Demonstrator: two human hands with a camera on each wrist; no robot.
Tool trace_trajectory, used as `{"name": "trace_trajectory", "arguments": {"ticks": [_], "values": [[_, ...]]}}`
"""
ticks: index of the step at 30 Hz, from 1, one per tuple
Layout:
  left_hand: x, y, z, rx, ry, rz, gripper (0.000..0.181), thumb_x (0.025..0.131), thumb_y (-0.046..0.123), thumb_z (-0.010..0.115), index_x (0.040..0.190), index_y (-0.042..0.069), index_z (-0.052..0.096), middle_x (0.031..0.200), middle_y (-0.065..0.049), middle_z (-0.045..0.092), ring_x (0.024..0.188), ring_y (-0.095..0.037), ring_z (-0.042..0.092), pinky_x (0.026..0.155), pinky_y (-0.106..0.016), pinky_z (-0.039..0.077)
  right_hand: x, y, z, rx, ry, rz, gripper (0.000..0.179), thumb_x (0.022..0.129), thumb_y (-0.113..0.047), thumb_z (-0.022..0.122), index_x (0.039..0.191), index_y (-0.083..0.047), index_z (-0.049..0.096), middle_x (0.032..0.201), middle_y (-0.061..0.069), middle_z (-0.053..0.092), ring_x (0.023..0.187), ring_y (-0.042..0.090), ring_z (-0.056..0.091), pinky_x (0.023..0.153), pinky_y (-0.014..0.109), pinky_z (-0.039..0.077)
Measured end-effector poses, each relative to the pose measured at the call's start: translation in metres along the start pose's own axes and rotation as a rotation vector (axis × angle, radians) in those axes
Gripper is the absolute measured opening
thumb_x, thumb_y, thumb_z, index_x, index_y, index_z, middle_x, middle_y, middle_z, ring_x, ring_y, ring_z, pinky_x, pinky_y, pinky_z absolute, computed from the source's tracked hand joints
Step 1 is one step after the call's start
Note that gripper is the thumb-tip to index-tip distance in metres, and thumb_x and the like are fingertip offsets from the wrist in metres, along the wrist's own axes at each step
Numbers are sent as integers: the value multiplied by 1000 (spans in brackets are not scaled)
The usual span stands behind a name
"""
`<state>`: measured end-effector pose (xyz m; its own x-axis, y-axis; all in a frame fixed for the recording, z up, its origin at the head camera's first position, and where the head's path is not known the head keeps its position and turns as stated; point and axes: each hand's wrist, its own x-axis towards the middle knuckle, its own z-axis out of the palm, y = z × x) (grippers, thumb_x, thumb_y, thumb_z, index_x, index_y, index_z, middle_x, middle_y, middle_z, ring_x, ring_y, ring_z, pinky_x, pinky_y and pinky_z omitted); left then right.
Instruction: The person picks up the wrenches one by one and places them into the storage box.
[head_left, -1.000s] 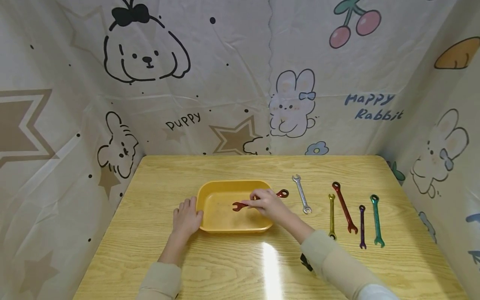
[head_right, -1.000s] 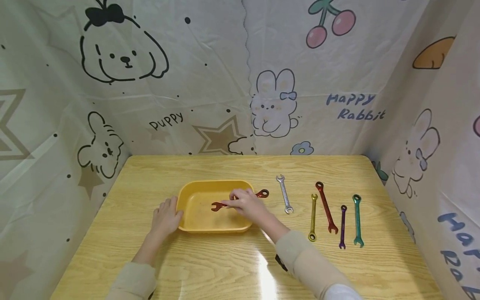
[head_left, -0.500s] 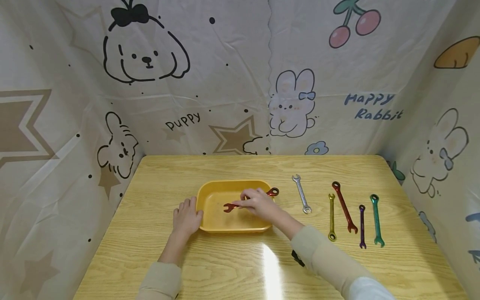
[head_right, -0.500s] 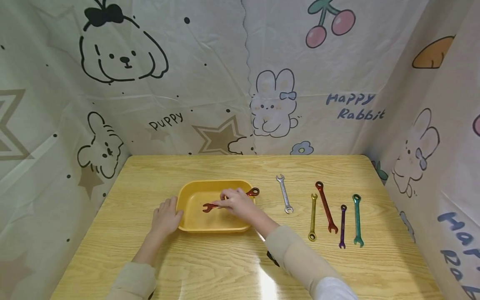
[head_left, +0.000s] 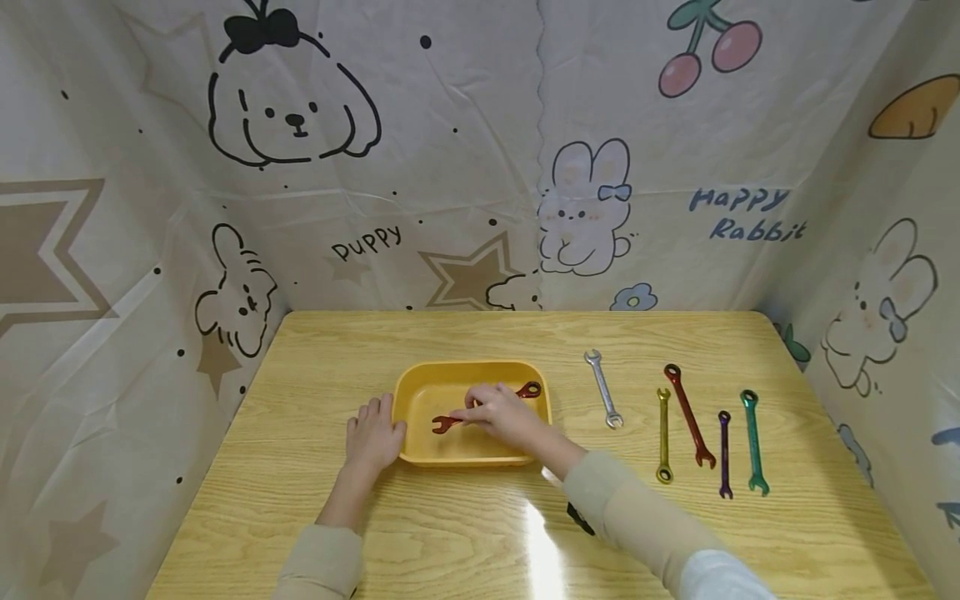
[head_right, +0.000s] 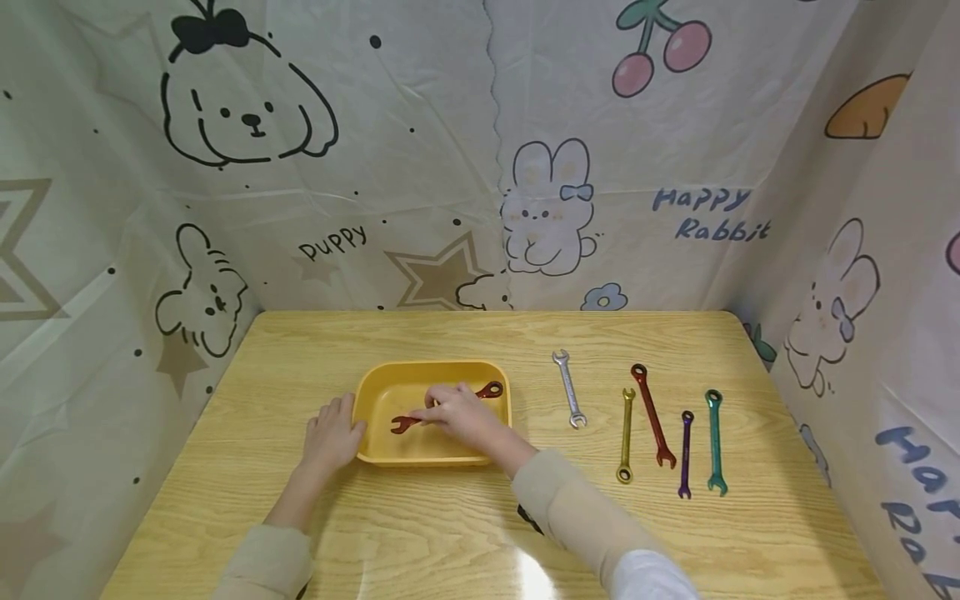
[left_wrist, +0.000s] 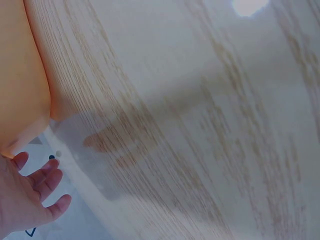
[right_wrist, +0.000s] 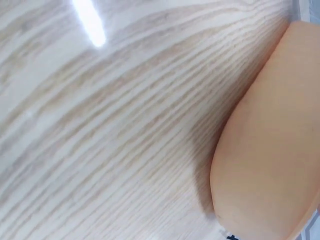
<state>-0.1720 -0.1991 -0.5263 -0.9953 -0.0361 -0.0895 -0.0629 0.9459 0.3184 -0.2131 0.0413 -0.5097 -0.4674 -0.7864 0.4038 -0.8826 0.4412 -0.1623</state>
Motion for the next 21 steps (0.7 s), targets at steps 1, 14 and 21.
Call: {"name": "trace_trajectory", "arguments": {"ticks": [1,14,21], "values": [[0,0,0,0,1,0,46,89,27,42,128,4,36,118,-19,46,109,-35,40,89,-53,30,0,0,2,-5,-2,-3,27,82,-15,65,108,-25,69,90,-3,54,79,9,48,68,28,37],[1,-1,1,10,2,-3,47,89,27,42,129,3,35,120,-19,45,109,-35,40,89,-53,30,4,-2,23,84,-20,-26,25,86,-19,62,109,-25,69,87,-4,53,77,8,47,64,24,31],[1,0,1,6,6,-1,46,90,27,42,129,4,36,121,-19,45,109,-35,40,90,-54,29,9,-7,23,68,-118,30,23,84,-17,64,106,-23,71,86,-4,54,75,8,48,63,22,29]]}}
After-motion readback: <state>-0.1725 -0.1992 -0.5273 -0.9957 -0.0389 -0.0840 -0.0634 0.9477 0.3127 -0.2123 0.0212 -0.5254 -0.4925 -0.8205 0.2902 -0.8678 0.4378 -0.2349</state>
